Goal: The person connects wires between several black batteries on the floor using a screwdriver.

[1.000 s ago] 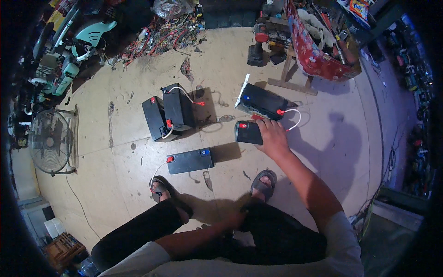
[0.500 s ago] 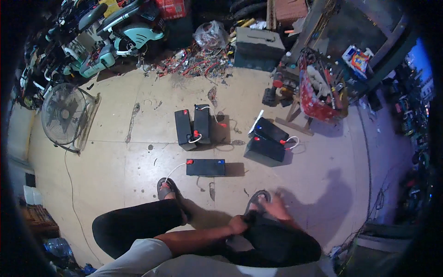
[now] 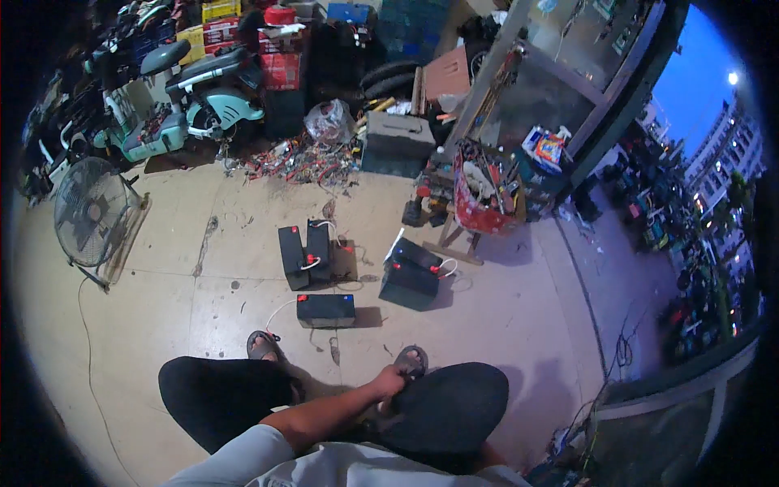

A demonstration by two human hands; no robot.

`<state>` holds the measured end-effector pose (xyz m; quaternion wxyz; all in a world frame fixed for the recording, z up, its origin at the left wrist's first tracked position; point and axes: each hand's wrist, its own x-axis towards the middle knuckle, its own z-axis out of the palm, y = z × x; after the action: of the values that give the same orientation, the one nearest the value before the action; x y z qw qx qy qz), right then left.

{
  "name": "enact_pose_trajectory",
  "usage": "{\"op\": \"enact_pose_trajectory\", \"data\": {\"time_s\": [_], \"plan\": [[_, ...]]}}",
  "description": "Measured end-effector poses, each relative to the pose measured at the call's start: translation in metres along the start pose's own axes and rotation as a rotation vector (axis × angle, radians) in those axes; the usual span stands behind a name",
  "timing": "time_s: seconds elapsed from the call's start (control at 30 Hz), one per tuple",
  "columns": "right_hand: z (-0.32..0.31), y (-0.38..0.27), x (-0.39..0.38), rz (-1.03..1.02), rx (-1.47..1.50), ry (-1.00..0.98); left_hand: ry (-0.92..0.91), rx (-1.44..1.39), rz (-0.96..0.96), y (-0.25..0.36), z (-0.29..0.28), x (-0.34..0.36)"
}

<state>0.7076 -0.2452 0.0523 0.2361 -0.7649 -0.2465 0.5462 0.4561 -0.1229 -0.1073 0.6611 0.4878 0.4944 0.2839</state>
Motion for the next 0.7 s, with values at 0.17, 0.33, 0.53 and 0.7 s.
{"op": "enact_pose_trajectory", "data": {"time_s": [0.17,0.33,0.53,0.7], "plan": [[-0.029,0.016,-0.042,-0.078,0.106,0.077,-0.06,0.1,-0.003,0.053,0.003,-0.024],[-0.011,-0.02,-0.051,-0.222,0.184,0.058,-0.021,0.323,0.176,0.076,-0.016,-0.014],[-0.017,-0.111,-0.048,-0.517,0.139,0.137,-0.025,0.157,0.227,0.203,0.004,-0.05],[-0.004,-0.122,-0.03,-0.601,0.511,0.204,0.142,0.055,0.323,0.234,0.006,-0.075]]}}
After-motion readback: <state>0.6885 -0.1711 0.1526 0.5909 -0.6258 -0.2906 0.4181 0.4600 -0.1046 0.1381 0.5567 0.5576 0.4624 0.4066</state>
